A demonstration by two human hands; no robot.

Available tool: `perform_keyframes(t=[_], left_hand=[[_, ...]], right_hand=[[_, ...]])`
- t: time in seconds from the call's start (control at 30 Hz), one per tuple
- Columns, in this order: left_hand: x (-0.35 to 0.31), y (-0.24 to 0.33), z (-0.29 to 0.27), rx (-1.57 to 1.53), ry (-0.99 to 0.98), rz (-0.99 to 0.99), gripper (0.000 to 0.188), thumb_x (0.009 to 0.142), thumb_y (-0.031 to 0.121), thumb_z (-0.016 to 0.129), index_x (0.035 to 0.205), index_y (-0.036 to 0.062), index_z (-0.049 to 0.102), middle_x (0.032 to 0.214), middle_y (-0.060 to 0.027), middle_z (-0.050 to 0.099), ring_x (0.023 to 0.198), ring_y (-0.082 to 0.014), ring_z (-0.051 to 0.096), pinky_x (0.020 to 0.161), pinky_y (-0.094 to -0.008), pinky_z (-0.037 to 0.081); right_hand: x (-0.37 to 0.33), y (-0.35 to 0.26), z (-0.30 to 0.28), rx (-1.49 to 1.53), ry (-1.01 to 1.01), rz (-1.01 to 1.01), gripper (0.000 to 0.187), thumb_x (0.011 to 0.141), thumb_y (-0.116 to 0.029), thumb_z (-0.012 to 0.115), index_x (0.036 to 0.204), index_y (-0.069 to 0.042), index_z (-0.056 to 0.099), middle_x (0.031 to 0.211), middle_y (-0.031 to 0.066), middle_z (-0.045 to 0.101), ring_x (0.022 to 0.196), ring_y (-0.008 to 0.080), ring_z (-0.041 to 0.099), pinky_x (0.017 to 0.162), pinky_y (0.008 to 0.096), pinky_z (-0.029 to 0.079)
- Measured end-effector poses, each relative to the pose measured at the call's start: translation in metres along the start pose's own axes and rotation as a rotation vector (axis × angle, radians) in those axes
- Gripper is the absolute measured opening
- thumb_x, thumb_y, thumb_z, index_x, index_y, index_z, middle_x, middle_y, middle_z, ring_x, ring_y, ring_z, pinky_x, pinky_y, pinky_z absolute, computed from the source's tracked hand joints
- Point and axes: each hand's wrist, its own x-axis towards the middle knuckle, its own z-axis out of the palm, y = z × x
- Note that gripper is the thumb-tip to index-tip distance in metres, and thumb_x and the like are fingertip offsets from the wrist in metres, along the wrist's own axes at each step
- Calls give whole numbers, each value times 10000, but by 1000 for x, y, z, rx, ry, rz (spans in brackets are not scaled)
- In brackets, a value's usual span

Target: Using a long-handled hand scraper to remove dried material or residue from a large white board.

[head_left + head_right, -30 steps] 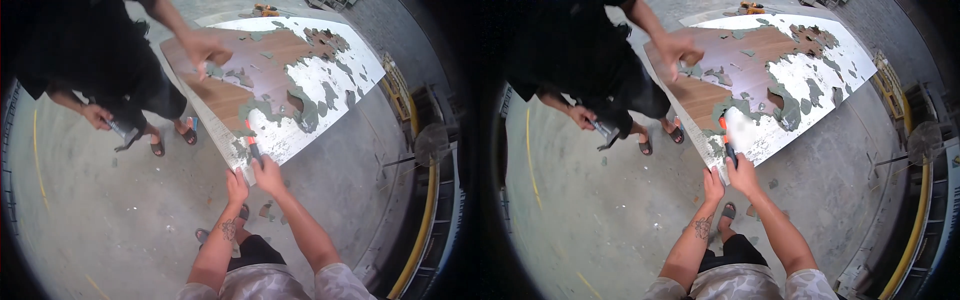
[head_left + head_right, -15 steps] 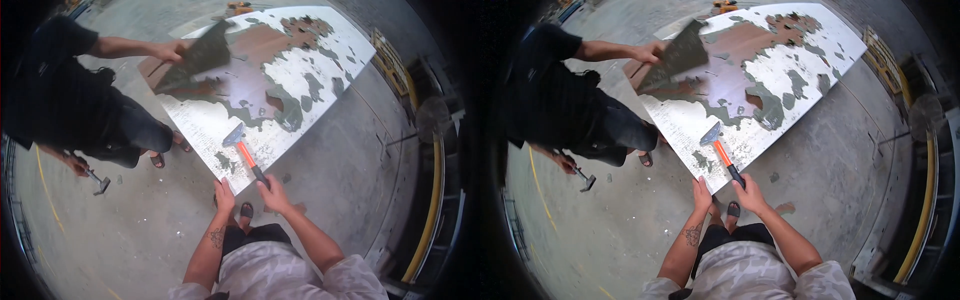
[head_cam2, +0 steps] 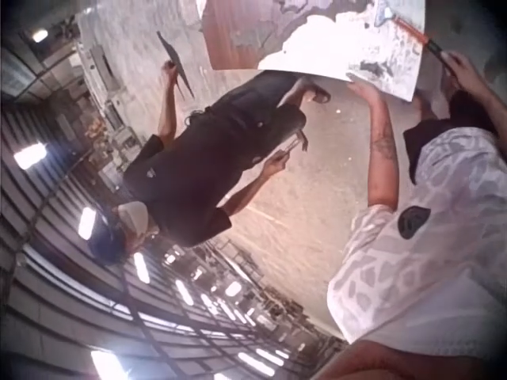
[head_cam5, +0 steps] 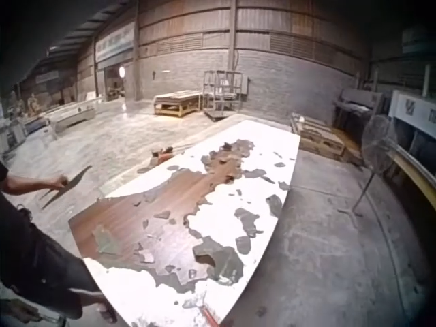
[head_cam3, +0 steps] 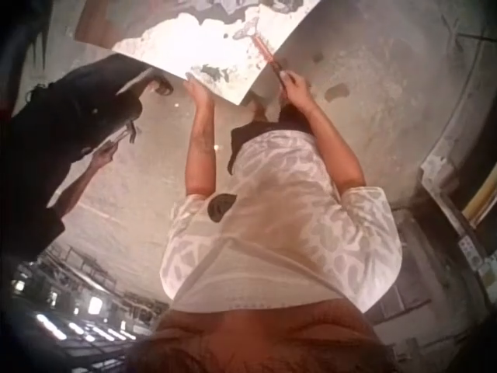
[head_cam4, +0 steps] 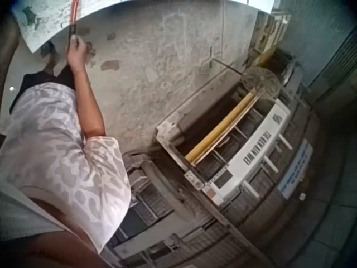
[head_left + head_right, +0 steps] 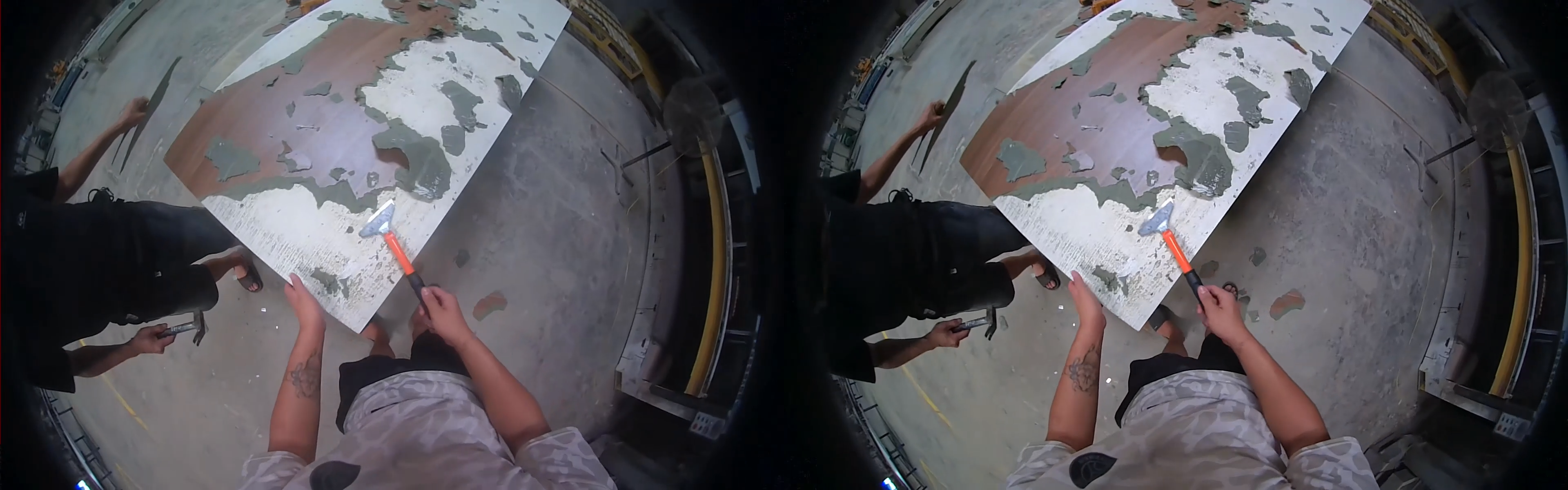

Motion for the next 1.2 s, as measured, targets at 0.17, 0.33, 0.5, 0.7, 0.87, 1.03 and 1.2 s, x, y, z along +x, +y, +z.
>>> perform_keyframes(t=[0.17,0.33,0.5,0.7,0.87,1.03,1.2], left_hand=[[-20,23,56,121,238,104,694,1129,473,347,1404,-150,481,1403,-305,570,1277,-379,560,1107,-416,406],[-15,19,53,156,301,181,717,1146,471,269,1394,-162,495,1411,-306,572,1285,-374,565,1122,-422,389],[-24,32,58,335,340,158,706,1128,461,357,1411,-180,437,1402,-341,542,1309,-423,525,1139,-453,382],[-60,60,98,891,397,721,748,996,297,633,1479,-188,329,1509,-392,394,1427,-519,374,1201,-538,296],[-93,108,239,927,-142,917,821,935,323,682,1559,-76,328,1594,-355,334,1524,-508,247,1248,-581,169],[-78,136,386,936,-66,872,939,938,388,691,1589,-99,221,1610,-388,258,1528,-520,227,1255,-579,163],[-50,156,474,954,-24,887,987,935,394,701,1573,-150,182,1614,-401,233,1529,-528,213,1251,-592,166]], right_hand=[[28,-4,12,-323,212,-262,364,1088,-328,551,911,-17,615,659,5,571,566,108,537,542,323,435],[5,-2,-92,-405,-9,-166,335,1084,-306,545,986,2,634,734,72,636,628,167,599,594,347,474],[-36,-53,-188,-252,-75,41,200,1049,-207,601,1058,-7,605,763,35,641,697,154,636,649,319,507],[-4,-93,-253,-437,99,-410,302,951,-97,720,1162,-45,511,940,44,621,802,99,629,721,265,514],[60,-96,-283,-193,233,-205,279,971,-114,698,1168,-51,511,794,3,583,609,81,553,544,254,435],[84,-131,-302,-31,247,-140,278,976,-127,700,1168,-49,515,748,-10,571,567,71,529,501,262,398],[94,-157,-361,-376,297,-213,297,963,-128,716,1168,-37,521,740,-5,583,619,79,562,552,268,436]])
